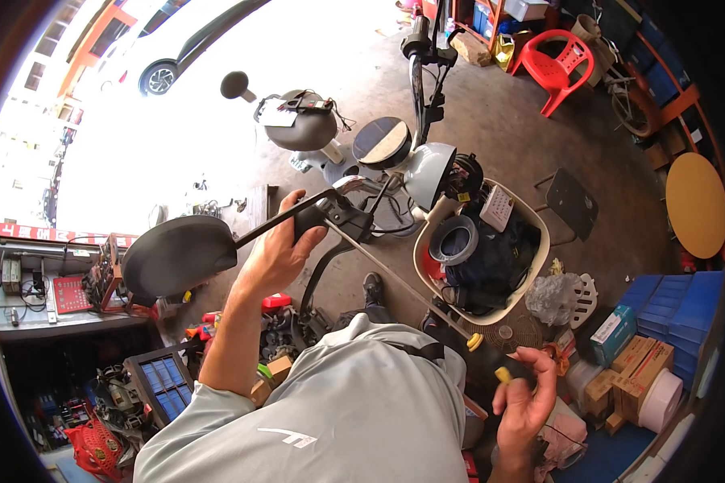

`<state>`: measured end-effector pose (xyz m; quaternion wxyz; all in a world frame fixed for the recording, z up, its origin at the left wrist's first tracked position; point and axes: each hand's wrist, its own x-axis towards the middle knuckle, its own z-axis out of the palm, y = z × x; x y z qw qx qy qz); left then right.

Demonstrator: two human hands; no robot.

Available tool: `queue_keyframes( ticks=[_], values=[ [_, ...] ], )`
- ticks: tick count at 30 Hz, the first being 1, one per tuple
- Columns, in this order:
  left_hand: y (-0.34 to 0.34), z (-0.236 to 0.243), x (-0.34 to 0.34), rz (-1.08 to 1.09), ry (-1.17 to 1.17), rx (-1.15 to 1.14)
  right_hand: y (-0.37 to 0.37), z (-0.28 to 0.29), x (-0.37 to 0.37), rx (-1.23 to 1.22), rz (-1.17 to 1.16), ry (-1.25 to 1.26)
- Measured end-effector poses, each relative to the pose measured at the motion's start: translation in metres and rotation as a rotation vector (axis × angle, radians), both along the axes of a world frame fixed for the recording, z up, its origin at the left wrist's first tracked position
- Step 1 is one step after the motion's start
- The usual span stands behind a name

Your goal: Repairing and assembling the handlebar and throttle assembly of a motorcycle.

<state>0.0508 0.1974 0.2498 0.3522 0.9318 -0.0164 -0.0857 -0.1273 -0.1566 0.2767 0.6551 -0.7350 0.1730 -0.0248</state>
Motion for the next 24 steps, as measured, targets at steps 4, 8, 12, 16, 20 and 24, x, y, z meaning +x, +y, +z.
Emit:
queue_keyframes(
  ticks=[4,8,12,16,20,24],
  values=[
    [0.004,-0.006,0.000,-0.011,-0.023,0.001,-0.011,-0.003,0.001,0.288,-0.031,0.189],
    [0.002,-0.002,0.000,-0.013,-0.005,0.028,0.008,-0.002,0.007,0.079,-0.005,-0.159],
    [0.003,-0.002,0.000,-0.006,0.006,0.010,-0.010,0.006,0.003,0.207,-0.042,0.254],
    [0.003,-0.003,0.000,-0.011,0.020,0.005,0.008,0.000,0.007,0.018,0.011,-0.150],
    [0.003,-0.003,-0.001,-0.001,0.009,0.009,-0.005,0.006,0.003,0.117,0.048,0.120],
    [0.004,-0.005,0.000,-0.007,0.005,0.024,0.000,0.006,0.008,0.256,0.034,0.077]
  ],
)
